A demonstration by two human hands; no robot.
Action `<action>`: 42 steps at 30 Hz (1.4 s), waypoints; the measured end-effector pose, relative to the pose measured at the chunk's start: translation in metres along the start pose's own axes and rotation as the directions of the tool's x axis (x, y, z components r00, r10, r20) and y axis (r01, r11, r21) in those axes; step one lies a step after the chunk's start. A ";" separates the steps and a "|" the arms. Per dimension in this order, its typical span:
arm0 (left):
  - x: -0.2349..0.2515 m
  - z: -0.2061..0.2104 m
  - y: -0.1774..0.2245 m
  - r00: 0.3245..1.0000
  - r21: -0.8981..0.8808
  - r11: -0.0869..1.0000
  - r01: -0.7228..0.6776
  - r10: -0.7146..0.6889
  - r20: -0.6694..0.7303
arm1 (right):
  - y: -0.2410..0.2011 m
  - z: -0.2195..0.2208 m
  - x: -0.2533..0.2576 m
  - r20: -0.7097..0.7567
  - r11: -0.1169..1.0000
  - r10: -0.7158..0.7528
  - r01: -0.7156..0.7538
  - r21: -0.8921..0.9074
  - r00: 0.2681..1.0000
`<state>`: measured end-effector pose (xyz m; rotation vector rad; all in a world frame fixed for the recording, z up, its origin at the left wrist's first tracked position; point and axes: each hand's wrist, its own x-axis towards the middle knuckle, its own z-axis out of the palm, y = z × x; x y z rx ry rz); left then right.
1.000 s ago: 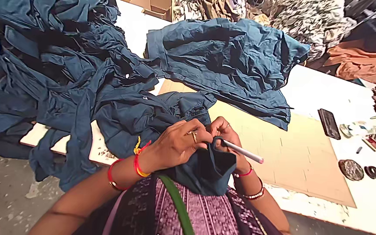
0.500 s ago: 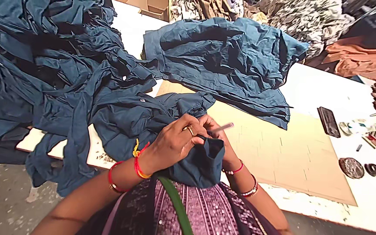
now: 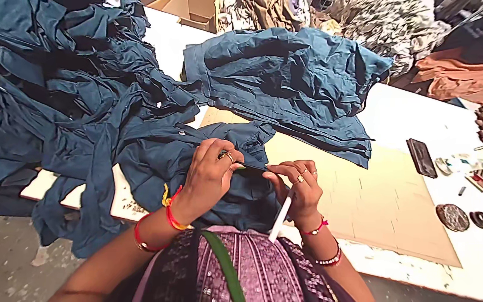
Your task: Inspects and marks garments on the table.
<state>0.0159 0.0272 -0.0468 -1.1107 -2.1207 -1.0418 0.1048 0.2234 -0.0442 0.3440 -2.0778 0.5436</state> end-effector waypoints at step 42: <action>-0.038 0.005 0.002 0.975 -0.117 0.973 -0.198 0.208 0.077 | 0.004 0.008 0.000 0.355 0.666 0.322 -0.476 0.574 0.878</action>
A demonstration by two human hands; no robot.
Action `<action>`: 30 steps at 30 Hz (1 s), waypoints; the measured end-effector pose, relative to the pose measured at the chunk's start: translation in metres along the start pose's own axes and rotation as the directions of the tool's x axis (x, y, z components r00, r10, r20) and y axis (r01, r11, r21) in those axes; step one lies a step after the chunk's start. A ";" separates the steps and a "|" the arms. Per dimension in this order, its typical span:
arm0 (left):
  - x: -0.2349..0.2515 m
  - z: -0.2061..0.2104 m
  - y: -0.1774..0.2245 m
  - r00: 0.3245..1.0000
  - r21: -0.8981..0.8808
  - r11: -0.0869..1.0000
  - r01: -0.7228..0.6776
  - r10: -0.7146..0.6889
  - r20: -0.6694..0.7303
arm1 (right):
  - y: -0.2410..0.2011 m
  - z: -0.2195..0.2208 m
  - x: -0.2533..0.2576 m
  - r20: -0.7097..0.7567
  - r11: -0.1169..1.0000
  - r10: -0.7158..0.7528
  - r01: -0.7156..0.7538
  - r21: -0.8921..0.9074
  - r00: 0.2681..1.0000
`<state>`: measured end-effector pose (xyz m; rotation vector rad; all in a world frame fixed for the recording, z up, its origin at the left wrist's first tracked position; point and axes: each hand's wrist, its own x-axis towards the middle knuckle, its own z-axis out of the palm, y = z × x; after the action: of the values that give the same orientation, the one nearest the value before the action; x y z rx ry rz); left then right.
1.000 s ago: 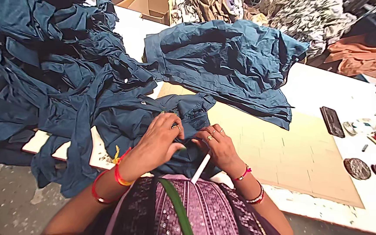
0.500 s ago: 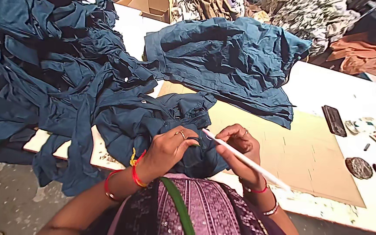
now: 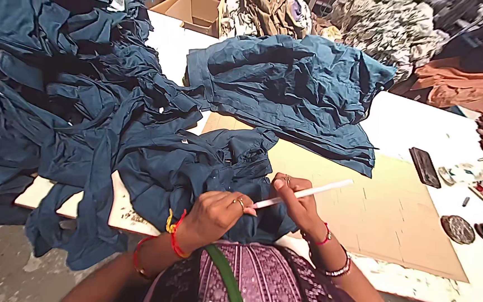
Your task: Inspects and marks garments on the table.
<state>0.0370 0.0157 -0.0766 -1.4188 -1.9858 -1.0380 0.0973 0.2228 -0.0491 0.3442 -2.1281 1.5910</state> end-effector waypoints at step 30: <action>-0.138 0.110 -0.061 0.784 -0.512 0.594 0.621 -0.470 0.405 | 0.346 -0.116 0.427 -0.094 0.502 0.508 -0.383 -0.776 0.856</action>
<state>0.0319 0.0151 -0.2636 -1.2555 -2.4690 -2.0660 -0.4057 0.4680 -0.0994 -0.4488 -2.9428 0.6678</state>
